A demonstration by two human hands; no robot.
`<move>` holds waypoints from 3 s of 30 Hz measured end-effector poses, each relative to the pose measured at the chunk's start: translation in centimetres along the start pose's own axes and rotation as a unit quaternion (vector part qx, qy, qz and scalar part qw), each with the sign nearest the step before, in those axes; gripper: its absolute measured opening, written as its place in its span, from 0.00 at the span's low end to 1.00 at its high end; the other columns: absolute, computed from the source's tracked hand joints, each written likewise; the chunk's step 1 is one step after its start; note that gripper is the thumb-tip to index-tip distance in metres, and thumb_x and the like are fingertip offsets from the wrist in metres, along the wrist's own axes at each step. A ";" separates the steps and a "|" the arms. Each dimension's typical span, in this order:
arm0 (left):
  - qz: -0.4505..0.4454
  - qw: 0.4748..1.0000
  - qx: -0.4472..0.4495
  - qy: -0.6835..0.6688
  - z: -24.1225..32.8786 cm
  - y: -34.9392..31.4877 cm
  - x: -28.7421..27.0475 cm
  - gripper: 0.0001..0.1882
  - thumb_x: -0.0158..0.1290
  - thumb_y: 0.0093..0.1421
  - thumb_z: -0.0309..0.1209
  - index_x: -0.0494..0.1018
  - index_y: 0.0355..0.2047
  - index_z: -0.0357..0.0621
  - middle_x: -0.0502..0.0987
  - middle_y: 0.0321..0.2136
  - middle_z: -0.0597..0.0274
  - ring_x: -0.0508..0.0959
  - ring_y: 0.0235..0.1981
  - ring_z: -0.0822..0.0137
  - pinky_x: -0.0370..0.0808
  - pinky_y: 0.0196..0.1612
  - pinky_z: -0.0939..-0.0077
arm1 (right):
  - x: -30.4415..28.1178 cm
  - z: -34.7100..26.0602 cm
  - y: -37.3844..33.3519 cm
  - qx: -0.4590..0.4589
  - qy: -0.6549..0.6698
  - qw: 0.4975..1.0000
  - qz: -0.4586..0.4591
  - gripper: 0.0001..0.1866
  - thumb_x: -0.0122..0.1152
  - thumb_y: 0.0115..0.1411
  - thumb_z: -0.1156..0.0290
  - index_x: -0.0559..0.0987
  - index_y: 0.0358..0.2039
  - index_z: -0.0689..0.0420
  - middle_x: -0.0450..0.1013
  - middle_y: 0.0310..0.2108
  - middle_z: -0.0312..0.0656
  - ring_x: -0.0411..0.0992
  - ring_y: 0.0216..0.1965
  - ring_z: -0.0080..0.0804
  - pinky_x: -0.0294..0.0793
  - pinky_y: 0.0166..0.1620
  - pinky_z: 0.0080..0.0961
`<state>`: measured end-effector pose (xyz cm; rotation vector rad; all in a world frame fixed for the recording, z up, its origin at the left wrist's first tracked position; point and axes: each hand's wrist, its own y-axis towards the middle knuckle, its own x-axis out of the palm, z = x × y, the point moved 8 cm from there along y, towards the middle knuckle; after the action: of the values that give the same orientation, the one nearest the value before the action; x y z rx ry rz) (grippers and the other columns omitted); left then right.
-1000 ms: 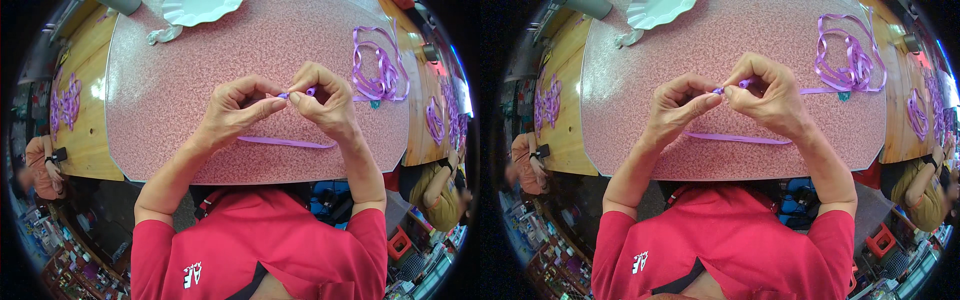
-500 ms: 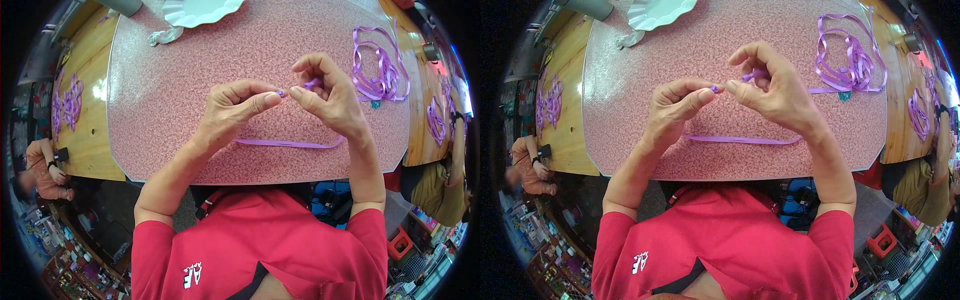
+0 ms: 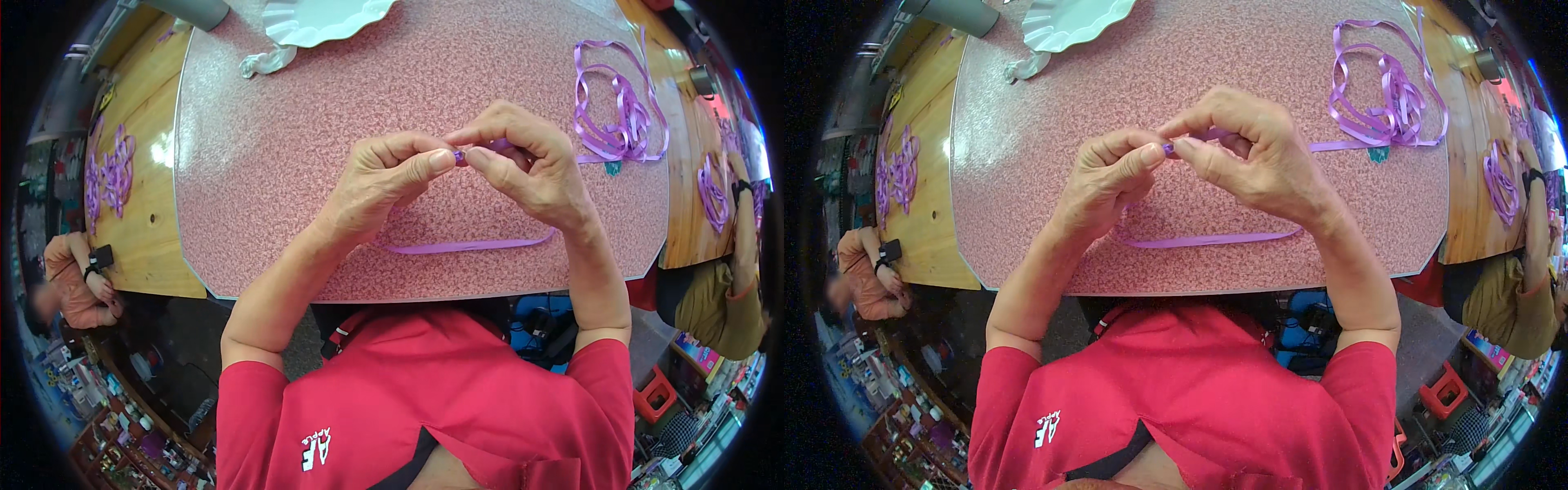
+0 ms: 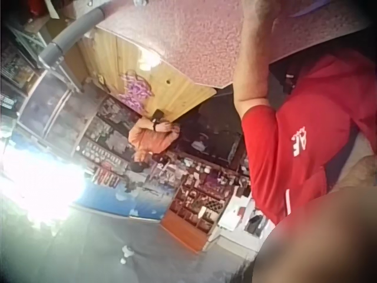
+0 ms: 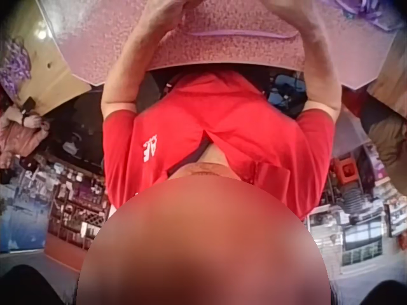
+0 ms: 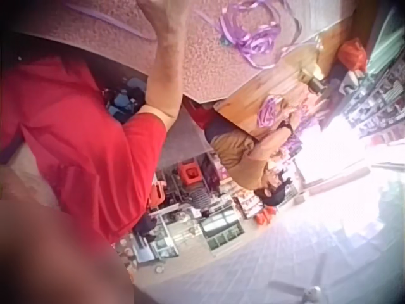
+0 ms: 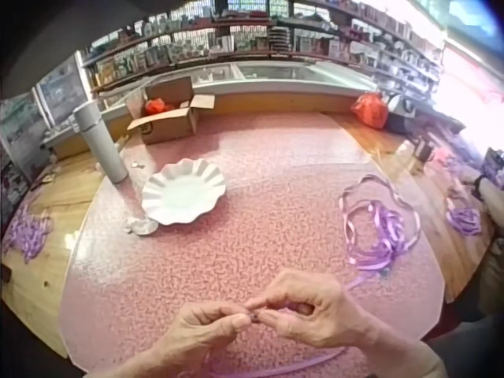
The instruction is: Joining the ends of thin purple plastic strips together to create loops.
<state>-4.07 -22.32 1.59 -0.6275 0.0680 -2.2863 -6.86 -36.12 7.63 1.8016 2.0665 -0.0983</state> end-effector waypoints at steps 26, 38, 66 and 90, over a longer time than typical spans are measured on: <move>0.048 0.998 0.019 -0.027 0.3 0.2 -1.4 0.10 0.61 0.61 0.34 0.79 0.39 0.43 0.74 0.24 0.77 0.61 0.18 0.87 0.52 0.19 0.90 | -1.2 3.4 -0.1 0.083 0.138 0.979 0.122 0.16 0.67 0.59 0.69 0.78 0.46 0.58 0.74 0.28 0.32 0.64 0.24 0.10 0.62 0.25 0.09; 0.043 0.998 0.054 0.006 1.3 0.1 -1.1 0.09 0.59 0.62 0.30 0.79 0.40 0.39 0.81 0.32 0.67 0.75 0.30 0.82 0.70 0.33 0.90 | 0.5 3.9 -0.5 0.215 0.258 0.941 0.052 0.15 0.62 0.63 0.71 0.78 0.49 0.64 0.78 0.31 0.37 0.60 0.19 0.10 0.58 0.22 0.08; 0.073 0.980 0.093 0.157 1.7 -0.2 -1.2 0.08 0.58 0.62 0.28 0.79 0.40 0.36 0.79 0.30 0.69 0.74 0.31 0.83 0.70 0.32 0.89 | 1.2 4.3 -0.7 0.208 0.243 0.946 0.063 0.09 0.65 0.59 0.76 0.80 0.40 0.61 0.73 0.27 0.32 0.63 0.21 0.11 0.59 0.22 0.09; 0.142 0.910 0.224 0.317 3.2 -1.0 -1.0 0.02 0.60 0.59 0.24 0.79 0.32 0.38 0.73 0.15 0.68 0.68 0.18 0.84 0.64 0.18 0.83 | 2.3 3.6 -0.6 0.116 0.199 0.969 0.091 0.08 0.61 0.60 0.81 0.80 0.41 0.65 0.75 0.36 0.40 0.73 0.27 0.18 0.74 0.30 0.14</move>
<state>-2.71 -20.49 4.21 0.3557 -0.0522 -2.0268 -6.81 -35.15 3.40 2.3033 2.2132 0.0843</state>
